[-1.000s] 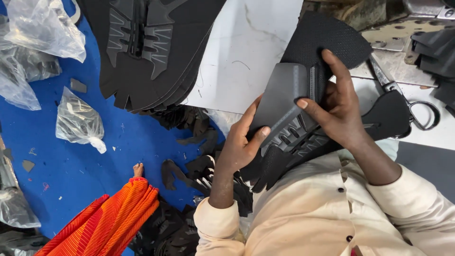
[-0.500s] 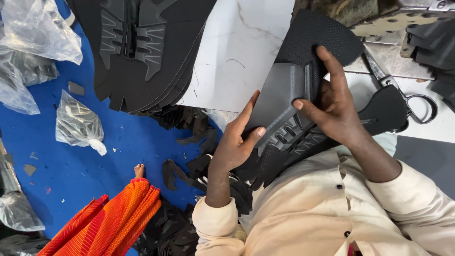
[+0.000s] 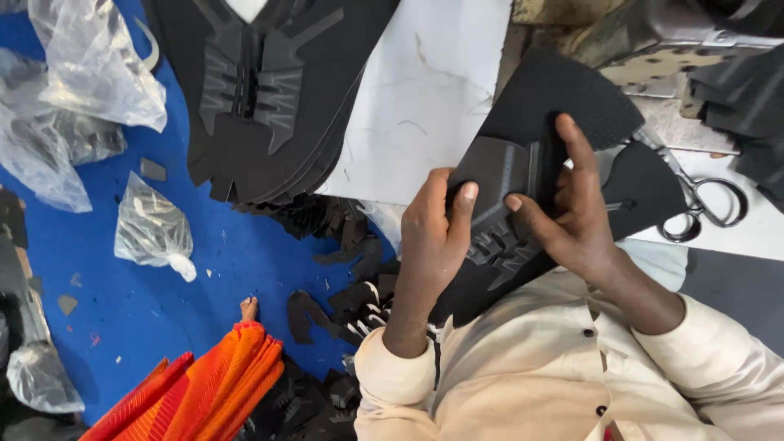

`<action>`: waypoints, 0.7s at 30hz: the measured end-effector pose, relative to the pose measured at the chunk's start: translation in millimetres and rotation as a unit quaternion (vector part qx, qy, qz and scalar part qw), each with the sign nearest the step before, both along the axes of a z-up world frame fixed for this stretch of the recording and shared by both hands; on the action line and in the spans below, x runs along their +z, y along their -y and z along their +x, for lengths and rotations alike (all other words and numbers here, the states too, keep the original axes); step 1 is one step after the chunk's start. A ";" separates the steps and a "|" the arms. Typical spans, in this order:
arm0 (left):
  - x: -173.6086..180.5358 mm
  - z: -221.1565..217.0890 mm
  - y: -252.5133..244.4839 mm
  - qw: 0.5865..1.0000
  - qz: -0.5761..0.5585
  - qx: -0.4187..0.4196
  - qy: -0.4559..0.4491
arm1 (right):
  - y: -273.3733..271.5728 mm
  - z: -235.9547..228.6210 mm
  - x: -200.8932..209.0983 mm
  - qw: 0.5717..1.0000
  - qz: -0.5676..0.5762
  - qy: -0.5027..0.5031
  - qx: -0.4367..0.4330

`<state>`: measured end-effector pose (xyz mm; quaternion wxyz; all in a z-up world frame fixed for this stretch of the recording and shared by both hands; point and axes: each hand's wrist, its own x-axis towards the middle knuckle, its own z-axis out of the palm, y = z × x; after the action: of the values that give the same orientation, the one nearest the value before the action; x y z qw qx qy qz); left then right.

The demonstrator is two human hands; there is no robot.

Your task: Using a sewing machine to stitch together components of a shoe upper and trimming excess material with scissors.

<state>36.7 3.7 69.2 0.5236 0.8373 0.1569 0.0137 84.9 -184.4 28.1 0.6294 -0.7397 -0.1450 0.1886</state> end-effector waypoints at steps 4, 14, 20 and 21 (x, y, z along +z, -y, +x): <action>-1.8 0.3 0.1 0.999 -0.018 -0.003 -0.050 | 4.7 0.5 3.5 0.998 -0.058 -0.015 -0.011; 25.8 4.2 -13.9 0.999 -0.036 -0.030 0.021 | 39.3 34.8 100.1 0.944 -0.320 -0.051 0.068; 45.6 26.1 -6.7 0.975 0.029 -0.214 0.045 | 46.6 85.4 151.8 0.885 -0.278 0.364 0.088; 46.8 31.1 -3.3 0.965 0.045 -0.250 0.059 | 46.5 97.8 149.1 0.876 -0.224 0.398 0.154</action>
<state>67.7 7.0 116.0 0.4801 0.8705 -0.0896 -0.0611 182.7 -230.9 177.3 0.2992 -0.8418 -0.4493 0.0007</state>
